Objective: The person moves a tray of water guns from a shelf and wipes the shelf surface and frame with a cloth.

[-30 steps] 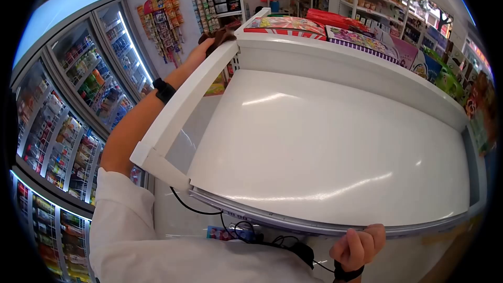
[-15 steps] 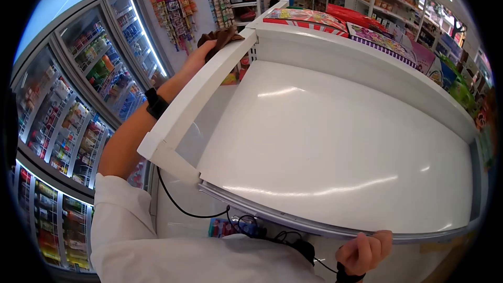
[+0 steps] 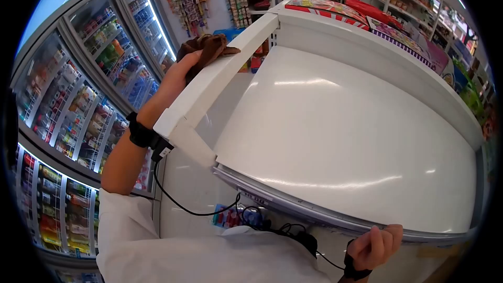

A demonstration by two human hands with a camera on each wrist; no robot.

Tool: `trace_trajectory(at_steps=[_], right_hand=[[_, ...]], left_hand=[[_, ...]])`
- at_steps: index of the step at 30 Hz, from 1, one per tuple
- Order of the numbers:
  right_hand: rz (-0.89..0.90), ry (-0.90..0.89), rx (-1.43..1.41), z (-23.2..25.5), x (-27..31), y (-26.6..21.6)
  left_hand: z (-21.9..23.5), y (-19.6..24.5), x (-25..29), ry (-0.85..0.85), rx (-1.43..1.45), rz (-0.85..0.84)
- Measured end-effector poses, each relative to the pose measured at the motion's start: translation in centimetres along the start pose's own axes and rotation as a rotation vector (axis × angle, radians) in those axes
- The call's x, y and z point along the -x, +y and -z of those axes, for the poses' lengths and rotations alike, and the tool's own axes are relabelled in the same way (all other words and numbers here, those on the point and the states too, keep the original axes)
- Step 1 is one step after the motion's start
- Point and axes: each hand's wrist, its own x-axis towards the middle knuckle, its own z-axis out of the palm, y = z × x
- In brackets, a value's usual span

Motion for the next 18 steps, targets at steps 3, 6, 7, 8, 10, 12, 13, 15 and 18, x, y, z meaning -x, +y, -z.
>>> trace_trajectory(at_steps=[3,6,7,8,10,12,13,15,18], right_hand=[[-0.01,0.001,-0.014,-0.1,-0.1,-0.1],[-0.006,0.013,0.003,-0.4,0.0,0.0],[0.012,0.025,-0.003,-0.4,0.1,0.2],[0.029,0.036,-0.009,-0.5,0.1,0.4],[0.032,0.035,-0.011,-0.5,0.2,0.4],[0.033,0.035,-0.012,-0.5,0.4,0.4],[0.026,0.034,-0.006,-0.5,0.4,0.4],[0.026,0.035,-0.004,-0.5,0.5,0.6],[0.045,0.01,-0.005,-0.3,0.6,0.8]], left_hand=[[0.6,-0.1,2.1,-0.048,-0.076,-0.095],[-0.1,0.6,4.3,0.12,0.039,-0.003],[1.5,-1.1,4.2,-0.057,0.015,-0.227],[2.1,-1.5,4.5,-0.121,0.018,-0.279],[2.8,-1.6,5.3,-0.175,0.022,-0.328],[3.0,-0.8,6.3,-0.21,-0.149,-0.397],[2.8,-0.3,7.1,-0.199,-0.013,-0.292],[3.7,0.3,7.7,-0.273,0.244,-0.073],[3.9,-1.6,8.5,-0.2,0.347,-0.111]])
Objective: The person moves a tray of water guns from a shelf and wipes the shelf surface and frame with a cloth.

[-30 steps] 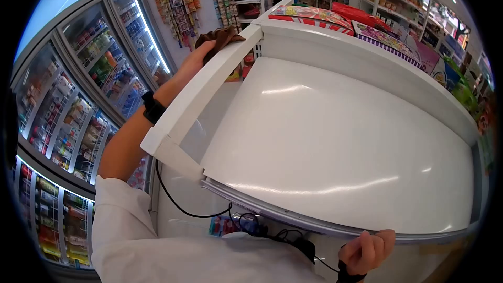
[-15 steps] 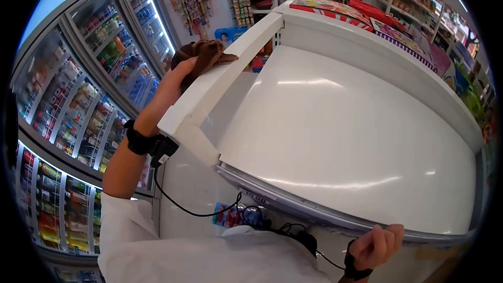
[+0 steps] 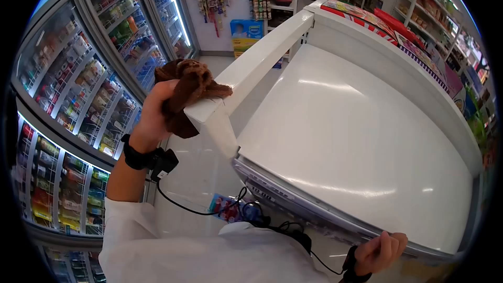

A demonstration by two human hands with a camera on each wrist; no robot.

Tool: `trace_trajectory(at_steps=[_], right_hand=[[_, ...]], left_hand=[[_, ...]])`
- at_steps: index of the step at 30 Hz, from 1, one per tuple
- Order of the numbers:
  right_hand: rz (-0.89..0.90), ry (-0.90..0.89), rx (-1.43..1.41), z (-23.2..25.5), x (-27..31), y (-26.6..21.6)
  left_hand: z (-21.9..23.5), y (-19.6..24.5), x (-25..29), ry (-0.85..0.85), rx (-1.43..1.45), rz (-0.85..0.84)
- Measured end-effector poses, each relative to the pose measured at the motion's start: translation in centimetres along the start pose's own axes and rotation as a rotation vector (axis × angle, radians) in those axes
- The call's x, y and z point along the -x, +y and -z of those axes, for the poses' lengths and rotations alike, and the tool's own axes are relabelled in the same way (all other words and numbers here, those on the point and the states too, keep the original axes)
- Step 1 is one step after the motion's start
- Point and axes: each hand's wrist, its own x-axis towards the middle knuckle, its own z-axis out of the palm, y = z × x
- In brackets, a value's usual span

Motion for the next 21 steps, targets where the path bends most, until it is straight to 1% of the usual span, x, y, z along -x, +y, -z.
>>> trace_trajectory(at_steps=[1,3,4,5,7,9,11,12,14,15,17,19,20,21], right_hand=[[-0.007,-0.01,0.013,0.1,-0.1,-0.1],[-0.012,-0.021,0.017,0.2,0.1,-0.1],[-0.008,-0.023,0.003,0.4,0.4,0.0],[-0.006,-0.024,-0.01,0.4,0.5,0.2],[-0.003,-0.02,-0.06,0.5,0.1,0.1],[-0.004,-0.015,-0.107,0.5,-0.2,-0.2],[-0.033,-0.005,-0.14,0.7,-0.4,-0.5],[-0.037,-0.001,-0.143,0.8,-0.3,-0.4],[-0.019,-0.057,-0.159,1.3,0.1,0.0],[-0.028,-0.051,-0.16,1.5,0.2,0.2],[-0.008,-0.098,-0.296,1.9,0.4,0.6],[-0.01,-0.117,-0.334,2.2,0.1,0.8],[0.013,-0.12,-0.345,2.2,-0.1,0.8],[0.038,-0.122,-0.356,2.3,-0.1,0.8]], left_hand=[[0.1,-0.8,0.2,0.009,0.0,-0.005],[0.3,-2.5,0.5,-0.09,-0.169,-0.421],[1.4,-2.3,0.6,0.042,0.489,-0.065],[1.6,-2.1,0.7,0.05,0.485,-0.069],[1.2,-1.6,1.0,-0.044,0.515,-0.099],[0.3,-0.4,1.1,-0.106,0.452,-0.161],[-0.7,0.4,1.3,-0.084,0.463,-0.256],[-1.3,0.8,1.6,-0.083,0.456,-0.254],[-2.8,1.6,2.3,0.133,0.292,-0.336],[-3.6,1.8,2.5,0.092,0.07,-0.451],[-5.2,1.3,3.8,0.314,-0.155,-0.518],[-7.1,2.1,3.6,0.316,-1.074,-0.77],[-8.8,1.9,3.1,0.311,-1.252,-0.882],[-9.1,1.9,1.8,0.126,-1.407,-1.101]])
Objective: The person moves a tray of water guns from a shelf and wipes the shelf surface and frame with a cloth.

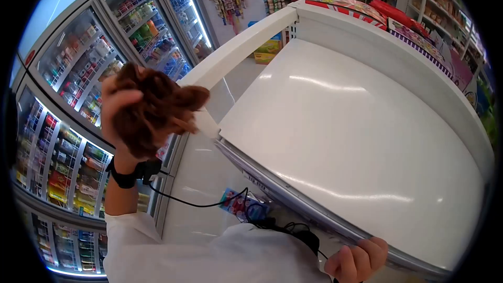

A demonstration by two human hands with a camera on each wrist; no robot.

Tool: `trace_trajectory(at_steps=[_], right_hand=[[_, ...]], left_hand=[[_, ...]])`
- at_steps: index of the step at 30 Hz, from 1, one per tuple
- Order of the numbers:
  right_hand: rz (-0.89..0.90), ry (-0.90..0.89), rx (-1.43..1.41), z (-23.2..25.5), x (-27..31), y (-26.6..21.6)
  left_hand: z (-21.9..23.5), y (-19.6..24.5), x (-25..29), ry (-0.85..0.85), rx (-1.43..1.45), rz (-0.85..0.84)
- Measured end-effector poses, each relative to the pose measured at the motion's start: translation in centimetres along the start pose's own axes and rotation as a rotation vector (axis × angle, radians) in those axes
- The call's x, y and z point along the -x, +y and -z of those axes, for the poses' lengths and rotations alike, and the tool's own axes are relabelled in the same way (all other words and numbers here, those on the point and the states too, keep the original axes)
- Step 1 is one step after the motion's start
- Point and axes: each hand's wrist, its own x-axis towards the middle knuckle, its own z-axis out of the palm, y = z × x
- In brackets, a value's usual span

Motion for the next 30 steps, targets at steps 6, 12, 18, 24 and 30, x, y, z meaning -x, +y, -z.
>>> trace_trajectory(at_steps=[6,12,18,24,30], right_hand=[[0.138,0.126,-0.026,-0.5,1.3,1.7],[0.26,0.369,-0.343,-0.6,3.0,1.4],[0.421,0.443,-0.561,-0.4,-0.8,4.0],[0.464,0.671,-0.635,-1.2,-0.9,4.1],[0.427,0.708,-0.726,-1.7,-0.8,3.9]], left_hand=[[-3.0,1.2,-3.8,-0.747,-0.378,-0.217],[-5.5,1.3,-6.5,-0.873,-0.541,-0.15],[-8.4,-1.0,-8.4,-0.99,-0.519,-0.167],[-11.1,-3.3,-11.0,-1.21,-0.566,-0.178],[-11.8,-4.8,-13.2,-1.467,-0.53,-0.157]])
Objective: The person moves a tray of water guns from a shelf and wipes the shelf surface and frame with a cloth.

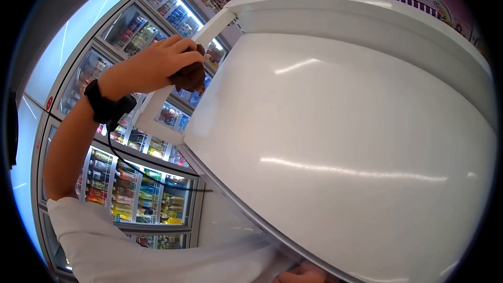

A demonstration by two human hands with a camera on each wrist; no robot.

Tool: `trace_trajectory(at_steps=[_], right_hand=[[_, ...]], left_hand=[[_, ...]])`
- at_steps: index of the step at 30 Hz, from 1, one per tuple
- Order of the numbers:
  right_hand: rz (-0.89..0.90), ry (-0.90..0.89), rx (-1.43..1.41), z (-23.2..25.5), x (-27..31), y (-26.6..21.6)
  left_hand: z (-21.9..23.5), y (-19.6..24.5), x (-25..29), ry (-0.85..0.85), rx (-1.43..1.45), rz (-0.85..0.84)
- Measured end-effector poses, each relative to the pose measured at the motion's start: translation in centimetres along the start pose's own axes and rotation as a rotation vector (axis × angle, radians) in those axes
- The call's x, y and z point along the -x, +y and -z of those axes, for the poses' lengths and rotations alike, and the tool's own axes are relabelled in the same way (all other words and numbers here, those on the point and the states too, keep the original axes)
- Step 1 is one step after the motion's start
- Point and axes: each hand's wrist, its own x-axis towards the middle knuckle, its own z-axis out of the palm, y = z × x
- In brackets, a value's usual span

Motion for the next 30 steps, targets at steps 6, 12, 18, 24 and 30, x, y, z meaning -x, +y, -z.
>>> trace_trajectory(at_steps=[6,12,18,24,30], right_hand=[[-0.008,0.024,0.031,-0.1,0.0,-0.1],[-0.021,0.023,0.008,0.2,-0.1,-0.2],[-0.033,0.106,0.062,-0.2,-0.1,-0.3],[0.007,0.075,0.062,0.1,-0.1,-0.1],[-0.009,0.134,0.147,-0.6,0.0,-0.4]], left_hand=[[-0.4,-1.4,-2.8,-0.065,-0.084,-0.052],[-1.1,-3.4,-7.7,-0.041,-0.241,-0.019],[-1.7,-4.6,-11.4,0.056,-0.325,-0.038],[-2.4,-4.2,-11.0,0.197,-0.267,0.011],[-0.9,-2.8,-9.4,0.044,-0.075,0.154]])
